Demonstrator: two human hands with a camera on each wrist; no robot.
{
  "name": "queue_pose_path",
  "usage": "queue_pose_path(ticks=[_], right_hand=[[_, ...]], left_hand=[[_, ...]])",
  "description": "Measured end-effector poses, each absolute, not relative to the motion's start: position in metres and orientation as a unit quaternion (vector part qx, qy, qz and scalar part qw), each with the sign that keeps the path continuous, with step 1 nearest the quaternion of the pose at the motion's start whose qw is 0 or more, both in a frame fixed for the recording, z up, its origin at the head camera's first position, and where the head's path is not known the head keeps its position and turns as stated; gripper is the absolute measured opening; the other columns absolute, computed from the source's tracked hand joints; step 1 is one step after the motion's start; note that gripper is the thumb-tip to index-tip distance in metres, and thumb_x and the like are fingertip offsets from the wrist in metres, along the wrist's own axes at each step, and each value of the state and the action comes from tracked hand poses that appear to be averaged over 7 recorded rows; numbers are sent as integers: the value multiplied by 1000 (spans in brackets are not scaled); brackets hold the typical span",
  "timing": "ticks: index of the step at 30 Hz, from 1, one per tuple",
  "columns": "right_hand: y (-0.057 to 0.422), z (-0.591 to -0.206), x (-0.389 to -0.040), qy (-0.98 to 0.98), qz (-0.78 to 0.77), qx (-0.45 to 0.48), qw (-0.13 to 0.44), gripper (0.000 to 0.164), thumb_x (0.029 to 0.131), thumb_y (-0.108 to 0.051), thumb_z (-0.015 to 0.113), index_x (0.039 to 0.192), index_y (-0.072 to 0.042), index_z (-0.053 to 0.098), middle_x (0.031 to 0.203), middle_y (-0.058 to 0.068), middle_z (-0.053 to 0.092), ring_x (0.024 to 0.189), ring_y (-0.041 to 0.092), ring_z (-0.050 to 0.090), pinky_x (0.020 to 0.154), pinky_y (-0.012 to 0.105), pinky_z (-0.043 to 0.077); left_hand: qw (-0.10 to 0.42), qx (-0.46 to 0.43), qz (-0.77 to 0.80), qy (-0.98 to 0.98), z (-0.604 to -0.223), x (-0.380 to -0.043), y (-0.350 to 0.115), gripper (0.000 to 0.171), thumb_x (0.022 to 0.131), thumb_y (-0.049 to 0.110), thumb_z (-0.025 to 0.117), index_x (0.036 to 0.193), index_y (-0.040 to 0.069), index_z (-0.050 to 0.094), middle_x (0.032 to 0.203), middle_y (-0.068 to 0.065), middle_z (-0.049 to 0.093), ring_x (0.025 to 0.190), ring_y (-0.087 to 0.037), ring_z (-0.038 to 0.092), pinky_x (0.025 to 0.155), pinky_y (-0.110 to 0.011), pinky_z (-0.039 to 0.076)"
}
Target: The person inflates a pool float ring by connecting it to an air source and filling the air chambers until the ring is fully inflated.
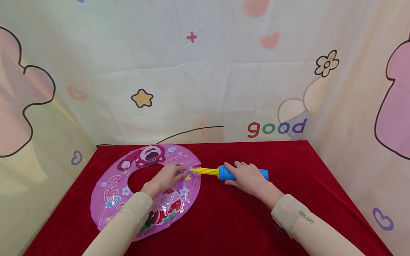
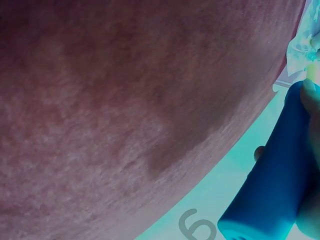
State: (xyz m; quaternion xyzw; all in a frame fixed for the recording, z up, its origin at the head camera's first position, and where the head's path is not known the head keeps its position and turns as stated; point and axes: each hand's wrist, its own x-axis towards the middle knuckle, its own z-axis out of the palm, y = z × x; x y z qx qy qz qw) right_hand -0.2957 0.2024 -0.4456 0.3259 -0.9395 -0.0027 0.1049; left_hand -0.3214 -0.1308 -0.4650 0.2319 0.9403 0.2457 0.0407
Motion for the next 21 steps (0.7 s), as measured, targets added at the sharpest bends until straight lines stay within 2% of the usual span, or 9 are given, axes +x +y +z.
queue_pose_path(ticks=[7, 21], right_hand=[[203, -446, -293, -945, 11, 316, 82, 70, 92, -41, 74, 148, -6, 52, 119, 16, 64, 97, 30, 64, 83, 48, 57], [200, -445, -289, -944, 16, 323, 65, 65, 93, -40, 74, 144, -4, 56, 119, 16, 67, 97, 29, 65, 80, 46, 59]], left_hand=[[27, 251, 222, 942, -469, -325, -130, 32, 99, 22, 71, 128, 8, 71, 115, -5, 72, 109, -22, 64, 98, -40, 51], [15, 254, 215, 943, -472, -327, -127, 26, 98, 19, 73, 121, 8, 75, 113, -5, 73, 110, -22, 64, 98, -38, 51]])
